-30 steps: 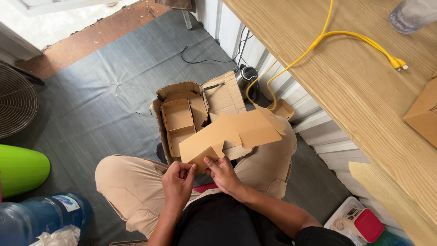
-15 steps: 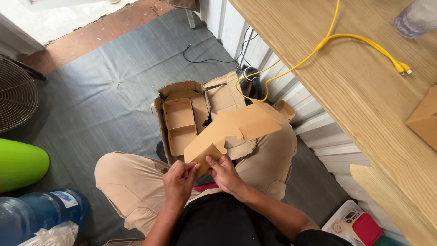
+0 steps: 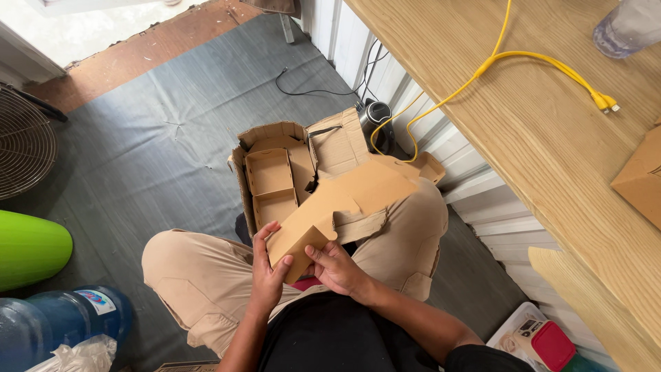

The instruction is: The person sits on the floor folding flat die-cut cardboard blanks into takeout-style boxes, pressing the tabs and sides to shape each box and setting finished ones aside. They briefly walk to a counter to retrieve a digital timer, set it, and return to folding more boxes.

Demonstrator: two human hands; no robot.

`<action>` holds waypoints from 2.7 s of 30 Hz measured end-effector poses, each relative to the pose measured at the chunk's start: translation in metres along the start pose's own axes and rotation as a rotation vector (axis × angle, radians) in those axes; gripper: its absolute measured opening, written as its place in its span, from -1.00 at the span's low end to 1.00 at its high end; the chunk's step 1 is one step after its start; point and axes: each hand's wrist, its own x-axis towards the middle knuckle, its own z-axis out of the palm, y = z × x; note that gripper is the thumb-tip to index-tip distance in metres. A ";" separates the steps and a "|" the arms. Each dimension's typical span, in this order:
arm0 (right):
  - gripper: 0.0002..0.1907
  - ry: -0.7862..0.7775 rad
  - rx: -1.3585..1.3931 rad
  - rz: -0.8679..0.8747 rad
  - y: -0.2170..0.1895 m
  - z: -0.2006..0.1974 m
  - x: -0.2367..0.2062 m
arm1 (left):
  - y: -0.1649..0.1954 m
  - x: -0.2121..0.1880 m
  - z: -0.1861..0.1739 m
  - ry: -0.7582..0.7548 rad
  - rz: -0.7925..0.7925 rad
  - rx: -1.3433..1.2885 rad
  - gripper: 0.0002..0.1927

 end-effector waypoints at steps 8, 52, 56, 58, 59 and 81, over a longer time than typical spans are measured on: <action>-0.59 -0.019 -0.075 0.019 -0.001 0.000 0.001 | 0.004 -0.004 0.006 0.154 0.171 0.290 -0.26; -0.66 -0.231 -0.831 0.452 -0.015 -0.020 -0.027 | 0.064 -0.027 -0.053 -0.584 0.599 0.596 -0.75; -0.66 -0.249 -0.783 0.457 -0.018 -0.020 -0.033 | 0.067 -0.029 -0.048 -0.561 0.572 0.581 -0.74; -0.67 -0.234 -0.775 0.450 -0.020 -0.022 -0.036 | 0.068 -0.030 -0.044 -0.525 0.550 0.596 -0.74; -0.67 -0.223 -0.770 0.449 -0.020 -0.022 -0.037 | 0.067 -0.031 -0.042 -0.524 0.521 0.583 -0.75; -0.58 -0.300 -0.660 0.461 -0.023 -0.028 -0.028 | 0.049 -0.012 -0.044 -0.673 -0.254 0.233 -0.81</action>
